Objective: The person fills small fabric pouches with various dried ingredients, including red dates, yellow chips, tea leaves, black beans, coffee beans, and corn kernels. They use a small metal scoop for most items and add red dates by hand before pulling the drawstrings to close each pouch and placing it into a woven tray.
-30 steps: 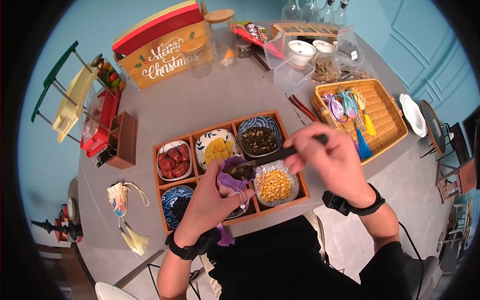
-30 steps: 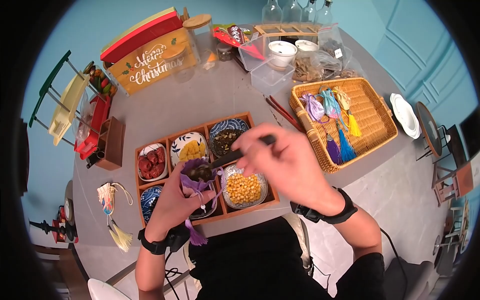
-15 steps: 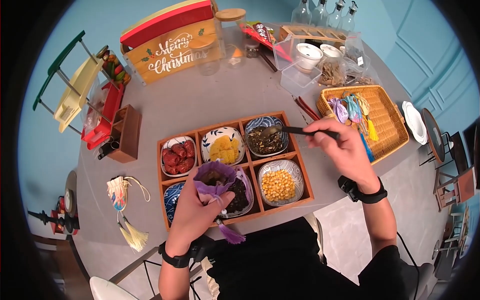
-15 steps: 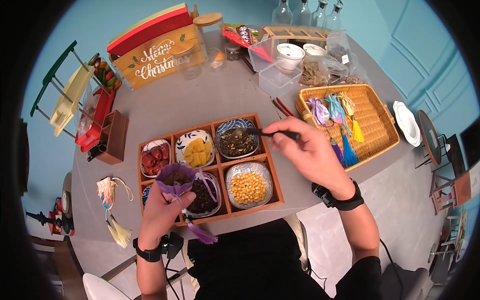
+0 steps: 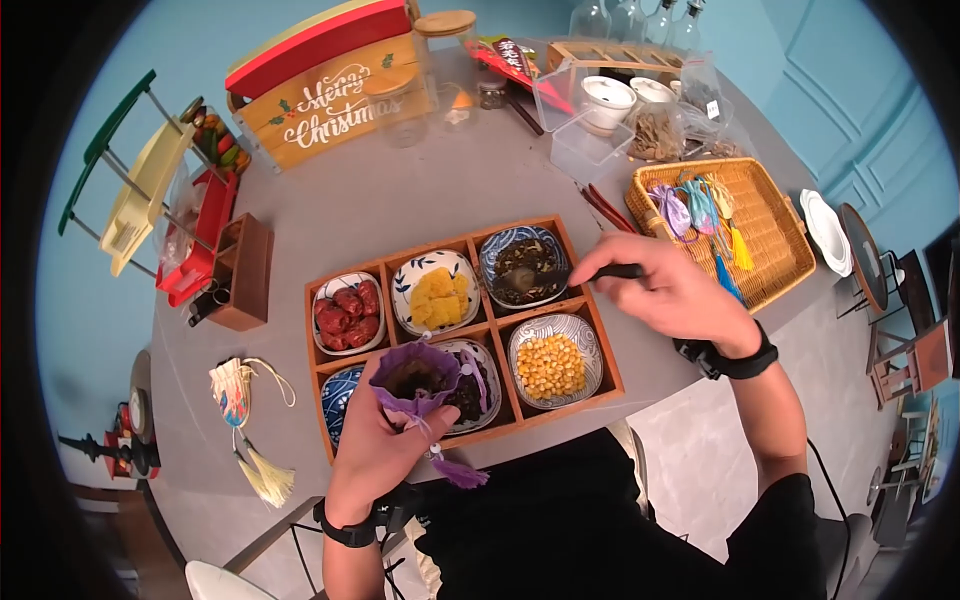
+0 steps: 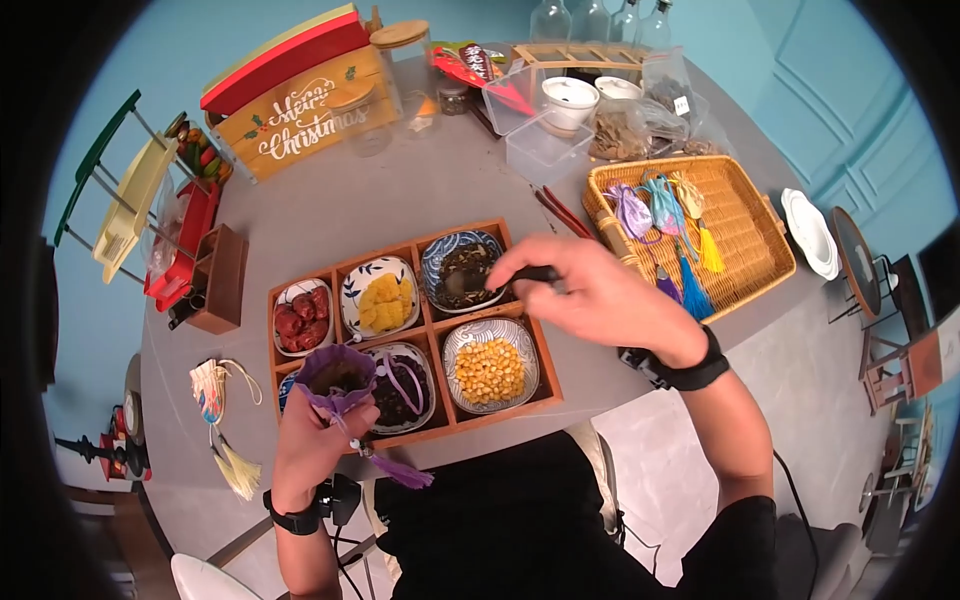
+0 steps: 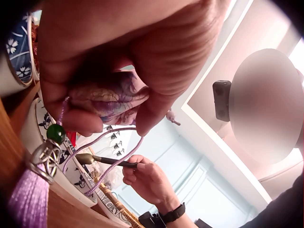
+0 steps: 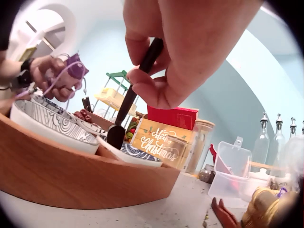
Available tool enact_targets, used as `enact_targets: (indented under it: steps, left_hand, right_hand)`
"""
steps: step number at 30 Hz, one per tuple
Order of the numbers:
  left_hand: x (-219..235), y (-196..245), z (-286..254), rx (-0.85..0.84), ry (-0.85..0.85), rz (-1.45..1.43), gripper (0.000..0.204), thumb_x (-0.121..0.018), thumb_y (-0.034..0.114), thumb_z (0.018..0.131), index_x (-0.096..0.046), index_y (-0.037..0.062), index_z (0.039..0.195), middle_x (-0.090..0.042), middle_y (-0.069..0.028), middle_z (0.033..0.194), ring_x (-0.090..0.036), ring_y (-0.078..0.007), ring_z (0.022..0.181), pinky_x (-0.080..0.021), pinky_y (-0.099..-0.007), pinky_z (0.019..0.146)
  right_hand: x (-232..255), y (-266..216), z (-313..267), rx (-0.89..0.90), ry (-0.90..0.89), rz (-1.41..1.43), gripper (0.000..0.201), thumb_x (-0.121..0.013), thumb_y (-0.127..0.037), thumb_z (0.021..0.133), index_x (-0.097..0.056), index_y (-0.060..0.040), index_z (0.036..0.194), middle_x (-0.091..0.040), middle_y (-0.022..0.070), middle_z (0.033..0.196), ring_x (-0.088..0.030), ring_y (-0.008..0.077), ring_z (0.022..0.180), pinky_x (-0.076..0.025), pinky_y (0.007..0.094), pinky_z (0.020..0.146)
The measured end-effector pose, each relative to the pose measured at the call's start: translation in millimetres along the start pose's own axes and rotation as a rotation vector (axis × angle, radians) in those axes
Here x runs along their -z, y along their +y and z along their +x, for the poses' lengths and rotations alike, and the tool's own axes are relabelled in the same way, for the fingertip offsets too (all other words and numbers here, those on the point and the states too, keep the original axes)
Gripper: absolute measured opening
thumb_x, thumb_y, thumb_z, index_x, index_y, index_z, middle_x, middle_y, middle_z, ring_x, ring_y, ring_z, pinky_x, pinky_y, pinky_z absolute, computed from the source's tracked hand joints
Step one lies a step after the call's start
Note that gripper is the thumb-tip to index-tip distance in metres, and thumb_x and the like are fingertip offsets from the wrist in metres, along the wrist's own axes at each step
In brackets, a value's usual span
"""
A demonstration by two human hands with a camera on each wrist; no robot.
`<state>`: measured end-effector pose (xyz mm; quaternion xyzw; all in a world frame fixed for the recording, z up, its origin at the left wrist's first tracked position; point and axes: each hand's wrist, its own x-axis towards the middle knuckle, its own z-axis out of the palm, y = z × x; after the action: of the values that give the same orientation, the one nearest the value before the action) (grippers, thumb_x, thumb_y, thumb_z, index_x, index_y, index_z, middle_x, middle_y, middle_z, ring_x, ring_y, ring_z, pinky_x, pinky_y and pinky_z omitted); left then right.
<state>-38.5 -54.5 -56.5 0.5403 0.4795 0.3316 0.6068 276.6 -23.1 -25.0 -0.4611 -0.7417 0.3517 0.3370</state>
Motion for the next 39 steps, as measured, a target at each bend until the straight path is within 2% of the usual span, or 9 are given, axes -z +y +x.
enact_targets:
  steps: [4,7,18,21,27,30,35,38,39]
  left_hand:
    - [-1.1,2.8,-1.3,0.004,-0.006,0.009,0.053,-0.071,-0.007,0.079,-0.047,0.0025,0.125,-0.062,-0.0036,0.110,-0.060,-0.0100,0.100,-0.050,-0.0250,0.085]
    - [2.9,1.2,-5.6,-0.013,-0.012,0.019,0.055,-0.073,-0.008,0.077,-0.047,0.0020,0.125,-0.061,-0.0041,0.111,-0.060,-0.0106,0.101,-0.050,-0.0256,0.087]
    - [7.7,-15.5,-19.6,0.043,-0.031,-0.094,0.067,-0.075,-0.014,0.069,-0.046,0.0039,0.127,-0.059,-0.0059,0.117,-0.058,-0.0143,0.110,-0.049,-0.0297,0.094]
    - [6.7,-26.4,-25.6,0.039,-0.141,-0.694,0.076,-0.071,-0.017,0.066,-0.045,0.0052,0.133,-0.055,-0.0074,0.120,-0.059,-0.0214,0.108,-0.050,-0.0354,0.091]
    - [17.5,-31.3,-22.1,-0.127,-0.378,-0.361,0.058,-0.077,0.001,0.067,-0.052,0.0020,0.119,-0.060,-0.0089,0.106,-0.059,-0.0175,0.098,-0.048,-0.0291,0.084]
    - [13.3,-36.9,-27.2,-0.128,-0.410,-0.415,0.049,-0.076,0.003,0.070,-0.054,0.0015,0.114,-0.061,-0.0087,0.100,-0.058,-0.0148,0.093,-0.047,-0.0282,0.081]
    - [7.4,-18.1,-37.6,0.068,-0.321,-0.269,0.050,-0.074,0.000,0.068,-0.054,0.0012,0.113,-0.061,-0.0139,0.109,-0.059,-0.0190,0.101,-0.044,-0.0319,0.096]
    - [9.1,-17.1,-41.7,0.097,-0.308,-0.177,0.051,-0.073,-0.002,0.067,-0.054,0.0006,0.115,-0.062,-0.0124,0.108,-0.061,-0.0183,0.099,-0.046,-0.0302,0.093]
    - [8.4,-16.9,-41.5,0.094,-0.310,-0.176,0.051,-0.073,-0.002,0.067,-0.054,0.0006,0.115,-0.062,-0.0124,0.108,-0.061,-0.0183,0.099,-0.046,-0.0302,0.093]
  right_hand:
    - [3.4,13.9,8.4,0.032,-0.068,0.018,0.023,-0.052,-0.004,0.085,-0.065,-0.0004,0.103,-0.065,0.0072,0.091,-0.058,0.0133,0.085,-0.047,0.0270,0.077]
    - [19.2,4.6,7.4,-0.196,0.045,0.031,0.021,-0.053,-0.008,0.087,-0.068,-0.0028,0.101,-0.057,-0.0019,0.073,-0.046,0.0032,0.066,-0.039,0.0212,0.061]
    - [7.0,-1.3,17.3,-0.232,0.225,0.004,0.026,-0.054,-0.019,0.094,-0.065,0.0034,0.101,-0.059,0.0008,0.067,-0.051,0.0053,0.061,-0.042,0.0230,0.056]
    - [0.2,3.4,12.8,-0.211,0.186,-0.029,0.024,-0.055,-0.019,0.094,-0.065,0.0027,0.099,-0.059,0.0004,0.067,-0.050,0.0052,0.059,-0.042,0.0234,0.053]
    - [-0.7,2.5,14.1,-0.133,0.302,0.051,0.023,-0.054,-0.016,0.097,-0.064,0.0035,0.103,-0.064,0.0047,0.073,-0.057,0.0080,0.066,-0.047,0.0248,0.061]
    - [1.3,17.9,16.1,-0.087,0.280,-0.098,0.024,-0.055,-0.018,0.097,-0.064,0.0027,0.105,-0.064,0.0052,0.075,-0.060,0.0098,0.068,-0.049,0.0257,0.063]
    - [-6.1,19.6,9.5,-0.092,0.244,-0.056,0.026,-0.056,-0.020,0.097,-0.065,0.0028,0.106,-0.067,0.0100,0.079,-0.063,0.0139,0.069,-0.050,0.0278,0.065]
    - [0.6,12.4,12.7,-0.062,0.260,-0.236,0.026,-0.057,-0.019,0.096,-0.065,0.0032,0.105,-0.066,0.0140,0.078,-0.063,0.0160,0.066,-0.049,0.0296,0.062]
    - [-0.6,12.3,12.9,-0.051,0.269,-0.254,0.026,-0.058,-0.020,0.095,-0.066,0.0033,0.101,-0.062,0.0180,0.069,-0.061,0.0229,0.058,-0.047,0.0329,0.057]
